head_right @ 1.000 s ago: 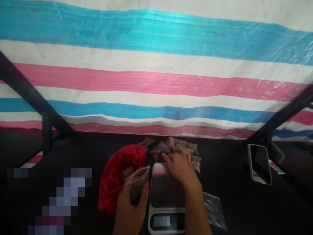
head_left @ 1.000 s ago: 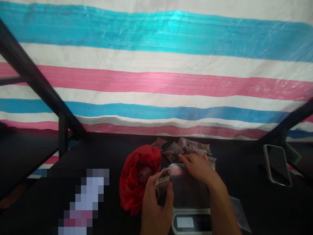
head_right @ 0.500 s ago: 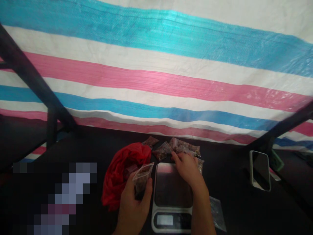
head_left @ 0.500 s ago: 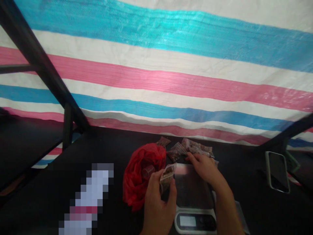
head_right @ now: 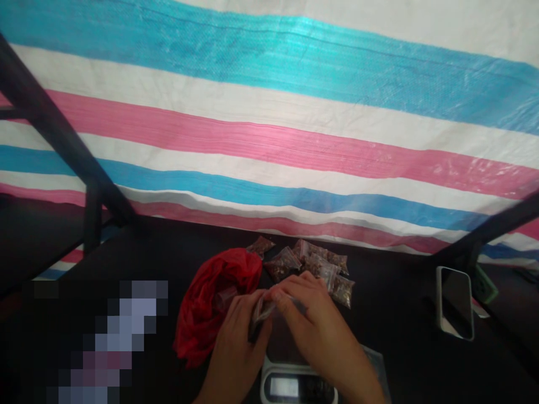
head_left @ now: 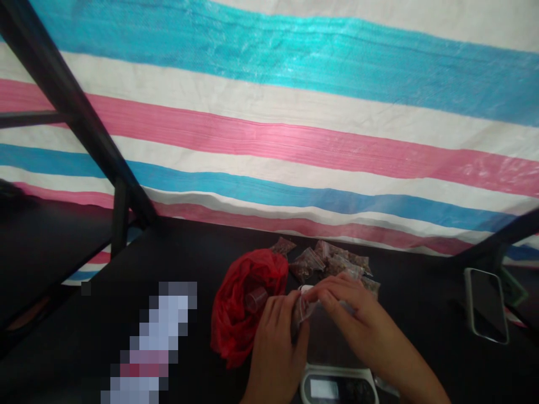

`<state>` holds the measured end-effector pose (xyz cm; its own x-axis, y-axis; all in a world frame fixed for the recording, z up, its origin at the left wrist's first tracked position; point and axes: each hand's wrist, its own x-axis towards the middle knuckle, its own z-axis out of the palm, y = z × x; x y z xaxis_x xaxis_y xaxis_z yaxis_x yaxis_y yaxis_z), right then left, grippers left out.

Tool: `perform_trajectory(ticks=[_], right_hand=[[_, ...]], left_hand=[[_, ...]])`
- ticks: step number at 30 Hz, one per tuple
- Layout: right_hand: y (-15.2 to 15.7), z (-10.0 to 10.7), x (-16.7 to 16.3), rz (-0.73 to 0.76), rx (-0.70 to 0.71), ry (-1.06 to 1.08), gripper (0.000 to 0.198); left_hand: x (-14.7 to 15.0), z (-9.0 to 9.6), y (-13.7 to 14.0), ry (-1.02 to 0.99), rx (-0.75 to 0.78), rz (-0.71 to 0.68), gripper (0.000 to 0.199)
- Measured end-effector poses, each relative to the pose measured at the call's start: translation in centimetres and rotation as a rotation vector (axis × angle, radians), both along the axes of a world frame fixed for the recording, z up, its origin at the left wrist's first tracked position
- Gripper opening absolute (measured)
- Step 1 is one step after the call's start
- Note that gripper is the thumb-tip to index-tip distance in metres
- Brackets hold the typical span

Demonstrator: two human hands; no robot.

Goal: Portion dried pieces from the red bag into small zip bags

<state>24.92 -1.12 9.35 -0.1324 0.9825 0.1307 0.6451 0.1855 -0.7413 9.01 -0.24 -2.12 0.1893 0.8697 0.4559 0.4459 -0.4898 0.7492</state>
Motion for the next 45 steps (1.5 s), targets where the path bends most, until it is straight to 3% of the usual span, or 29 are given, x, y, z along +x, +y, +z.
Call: perform_trajectory(ticks=[5,9,14,19,26,34,45], right_hand=[[0.3,-0.5,0.0,-0.014,0.063,0.036,0.037],[2.1,-2.3,1.0,-0.283,0.141,0.062,0.043],[4.0,-5.6,2.0,-0.387,-0.141,-0.382,0.038],[4.0,-6.2,1.4,-0.411,-0.249,-0.573,0.047],[4.0,-5.9,0.8,-0.419,-0.28,-0.591,0.05],[4.0,-6.8,2.1,-0.432,-0.129,-0.452,0.055],[4.1,-7.0,2.1,-0.413,-0.126,-0.398,0.048]], left_hand=[[-0.2,0.2,0.1,0.007,-0.012,0.012,0.029],[-0.4,0.3,0.1,-0.002,-0.022,0.042,0.026],[-0.5,0.3,0.3,-0.009,-0.002,0.085,0.024],[-0.7,0.4,0.2,-0.009,0.002,0.09,0.023],[-1.0,0.7,0.0,-0.028,-0.017,0.085,0.023],[-0.7,0.7,0.1,-0.028,-0.04,0.077,0.024],[-0.8,0.5,0.2,-0.034,-0.048,0.079,0.023]])
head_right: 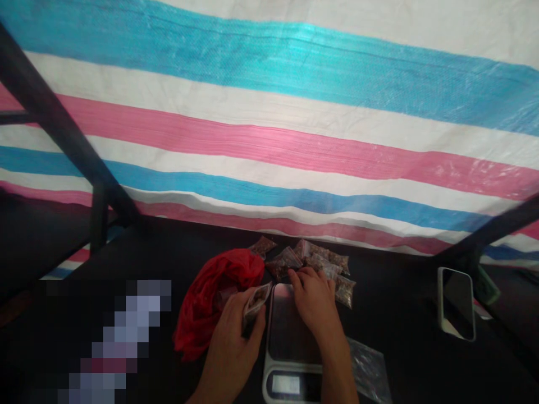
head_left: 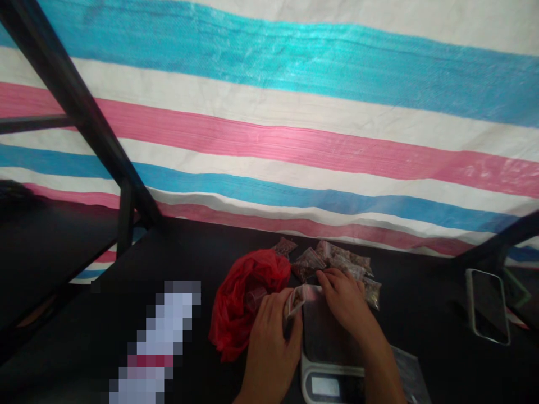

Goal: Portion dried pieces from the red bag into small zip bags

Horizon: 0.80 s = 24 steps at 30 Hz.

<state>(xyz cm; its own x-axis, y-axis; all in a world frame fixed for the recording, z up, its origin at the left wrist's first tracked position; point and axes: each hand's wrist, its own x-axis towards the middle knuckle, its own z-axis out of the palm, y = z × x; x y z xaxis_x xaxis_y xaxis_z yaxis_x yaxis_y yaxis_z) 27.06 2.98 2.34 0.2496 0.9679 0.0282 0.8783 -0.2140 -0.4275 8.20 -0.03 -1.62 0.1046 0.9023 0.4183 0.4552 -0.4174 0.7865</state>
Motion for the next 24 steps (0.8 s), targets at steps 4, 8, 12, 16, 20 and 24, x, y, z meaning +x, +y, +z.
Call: perform_trajectory(ticks=[4,8,12,16,20,24], right_hand=[[-1.5,2.5,0.6,0.053,0.106,0.222,0.054],[-3.8,6.5,-0.1,0.314,0.137,0.515,0.057],[-5.1,7.9,-1.4,0.524,0.058,0.586,0.054],[-5.1,7.0,-1.9,0.509,0.002,0.512,0.044],[-4.9,6.8,-1.7,0.462,0.067,0.522,0.039],[-4.6,6.7,-1.6,0.316,0.273,0.52,0.022]], left_hand=[[-0.1,0.1,0.0,0.029,0.003,-0.016,0.025],[-0.1,0.1,0.0,0.055,-0.008,-0.044,0.026],[0.1,-0.1,-0.1,0.078,0.001,-0.067,0.029],[0.2,-0.3,0.1,0.08,0.002,-0.088,0.03],[0.2,0.0,0.1,-0.026,-0.076,-0.109,0.031],[0.5,0.9,-0.4,-0.296,-0.25,-0.209,0.033]])
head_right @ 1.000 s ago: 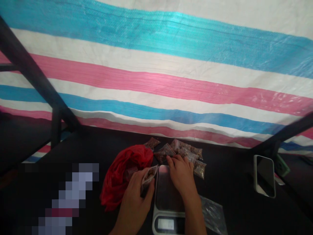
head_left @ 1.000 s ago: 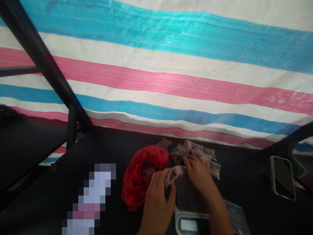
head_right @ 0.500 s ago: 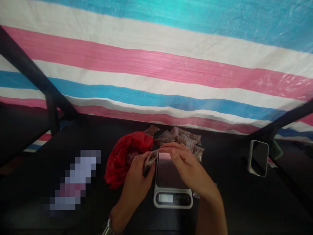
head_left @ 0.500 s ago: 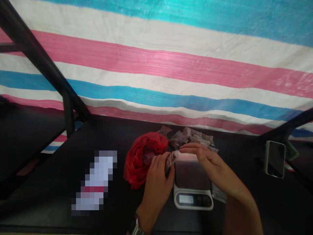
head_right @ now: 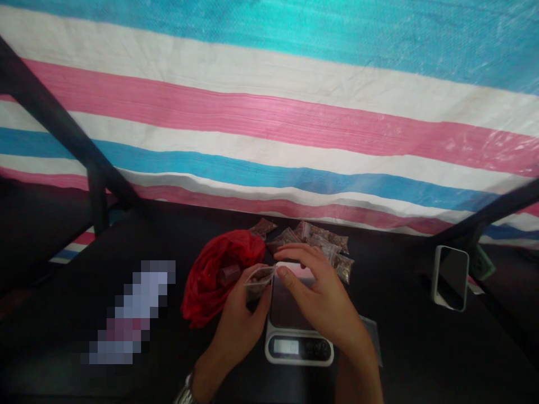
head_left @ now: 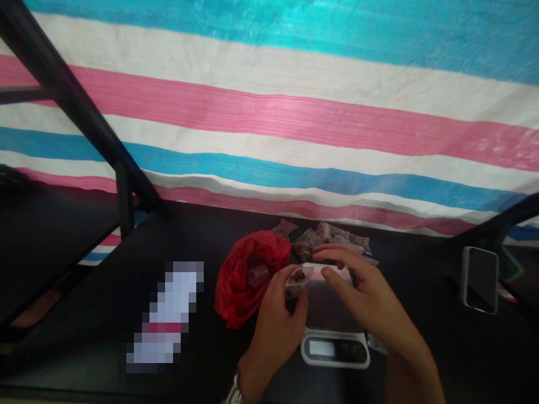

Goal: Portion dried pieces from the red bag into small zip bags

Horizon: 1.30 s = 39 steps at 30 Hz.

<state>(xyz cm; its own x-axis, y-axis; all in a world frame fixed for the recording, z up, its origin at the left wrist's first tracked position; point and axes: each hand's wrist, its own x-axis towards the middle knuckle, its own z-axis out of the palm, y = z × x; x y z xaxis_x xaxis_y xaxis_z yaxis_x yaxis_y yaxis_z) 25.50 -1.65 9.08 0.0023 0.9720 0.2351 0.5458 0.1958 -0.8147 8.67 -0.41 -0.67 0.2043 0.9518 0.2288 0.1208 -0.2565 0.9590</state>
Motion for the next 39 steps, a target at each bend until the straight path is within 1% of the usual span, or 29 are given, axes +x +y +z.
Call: perform_trajectory(ticks=[2,4,6,8,10,13,15,17,20,22,24,28,31,33,35,37,39], right_hand=[[0.2,-0.3,0.0,0.019,-0.041,-0.014,0.021],[0.3,-0.6,0.0,0.039,-0.106,0.009,0.016],[0.4,-1.0,0.3,-0.031,-0.102,0.061,0.013],[0.5,-1.3,0.8,-0.133,-0.062,0.102,0.014],[0.6,-1.6,1.3,-0.176,-0.039,0.13,0.017],[0.7,-1.9,1.5,-0.156,-0.048,0.145,0.023],[0.8,-1.9,1.1,-0.126,-0.06,0.122,0.024],[0.9,-1.7,0.4,-0.106,-0.051,0.088,0.022],[1.1,-1.5,-0.4,-0.12,0.004,0.06,0.019],[1.2,-1.4,-0.6,-0.143,0.035,0.068,0.018],[1.2,-1.5,-0.5,-0.122,0.031,0.079,0.016],[0.9,-1.6,-0.1,-0.069,0.036,0.127,0.013],[0.6,-1.5,0.1,-0.06,0.033,0.148,0.012],[0.5,-1.5,0.0,-0.056,0.049,0.141,0.012],[0.5,-1.6,-0.2,-0.061,0.08,0.126,0.013],[0.6,-1.8,-0.5,-0.041,0.071,0.108,0.013],[0.7,-2.1,-0.9,-0.014,0.038,0.101,0.013]], left_hand=[[0.2,0.5,-0.3,-0.126,-0.085,-0.066,0.034],[0.4,0.8,-0.4,-0.204,-0.148,-0.107,0.038],[0.6,1.1,-0.5,-0.236,-0.239,-0.146,0.038],[0.6,1.2,-0.3,-0.251,-0.345,-0.197,0.031],[0.5,1.2,-0.2,-0.272,-0.389,-0.231,0.025],[0.2,1.1,0.1,-0.291,-0.311,-0.25,0.027],[0.1,0.9,0.2,-0.296,-0.265,-0.287,0.036],[0.1,0.6,0.2,-0.282,-0.254,-0.285,0.049],[0.1,0.1,0.4,-0.221,-0.258,-0.15,0.065],[0.2,-0.2,0.5,-0.188,-0.26,-0.073,0.068],[0.2,-0.4,0.5,-0.178,-0.249,-0.054,0.067],[0.2,-0.6,0.1,-0.181,-0.218,-0.082,0.065],[0.1,-0.6,0.2,-0.247,-0.135,-0.061,0.062],[-0.1,-0.4,0.5,-0.268,-0.035,-0.013,0.055],[-0.2,-0.1,0.9,-0.248,0.037,0.044,0.041],[-0.2,0.1,1.1,-0.244,0.049,0.082,0.032],[-0.1,0.3,1.1,-0.266,0.001,0.08,0.031]])
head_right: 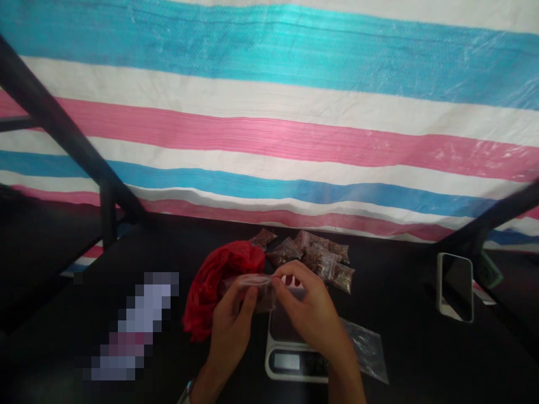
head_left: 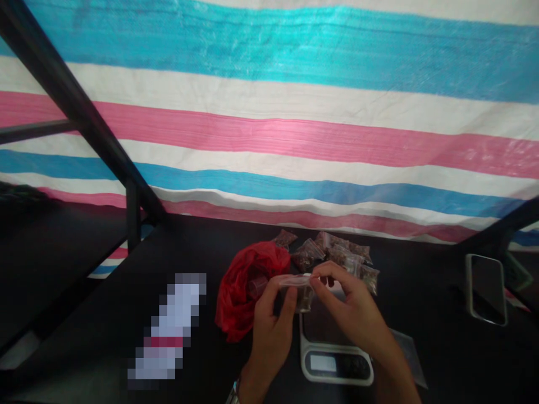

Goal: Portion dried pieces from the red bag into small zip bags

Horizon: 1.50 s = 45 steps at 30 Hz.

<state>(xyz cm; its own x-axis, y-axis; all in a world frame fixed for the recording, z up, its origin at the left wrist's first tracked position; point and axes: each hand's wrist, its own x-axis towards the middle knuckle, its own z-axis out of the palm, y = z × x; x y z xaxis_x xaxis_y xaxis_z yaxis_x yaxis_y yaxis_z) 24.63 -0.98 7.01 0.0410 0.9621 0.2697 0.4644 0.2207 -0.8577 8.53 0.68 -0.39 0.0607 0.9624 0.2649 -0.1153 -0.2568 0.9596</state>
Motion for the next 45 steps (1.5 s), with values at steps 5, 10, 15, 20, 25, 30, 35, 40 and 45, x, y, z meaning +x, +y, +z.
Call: perform_trajectory(ticks=[5,10,15,20,25,30,35,40,45], right_hand=[[0.2,-0.6,-0.5,0.01,-0.037,-0.015,0.012],[0.4,-0.7,-0.7,0.006,-0.044,-0.039,0.012],[0.6,-0.9,-1.0,0.077,-0.068,-0.012,0.012],[0.5,-0.6,-1.0,0.062,-0.036,-0.039,0.011],[-0.1,0.1,-0.5,0.094,-0.154,-0.019,0.014],[-0.8,0.4,1.0,0.112,-0.205,-0.043,0.017],[-1.4,-1.4,3.9,0.008,-0.379,-0.107,0.025],[-0.9,-2.8,6.2,-0.167,-0.181,-0.173,0.033],[-0.7,-3.4,8.5,-0.421,-0.004,-0.138,0.035]], left_hand=[[0.2,-0.1,-0.3,-0.014,-0.084,0.015,0.031],[0.2,0.3,0.0,0.023,-0.037,0.037,0.024],[0.1,0.5,0.1,0.039,-0.013,0.042,0.02],[0.1,0.6,-0.1,0.027,0.082,0.073,0.008],[-0.3,1.1,-0.2,0.018,0.218,0.003,0.01],[0.2,1.0,-0.8,0.066,0.258,-0.083,0.012],[0.6,0.1,-0.7,0.331,0.27,0.223,0.025],[0.2,0.2,-0.2,0.429,0.341,0.35,0.025],[0.3,0.7,-0.6,0.45,0.394,0.259,0.026]])
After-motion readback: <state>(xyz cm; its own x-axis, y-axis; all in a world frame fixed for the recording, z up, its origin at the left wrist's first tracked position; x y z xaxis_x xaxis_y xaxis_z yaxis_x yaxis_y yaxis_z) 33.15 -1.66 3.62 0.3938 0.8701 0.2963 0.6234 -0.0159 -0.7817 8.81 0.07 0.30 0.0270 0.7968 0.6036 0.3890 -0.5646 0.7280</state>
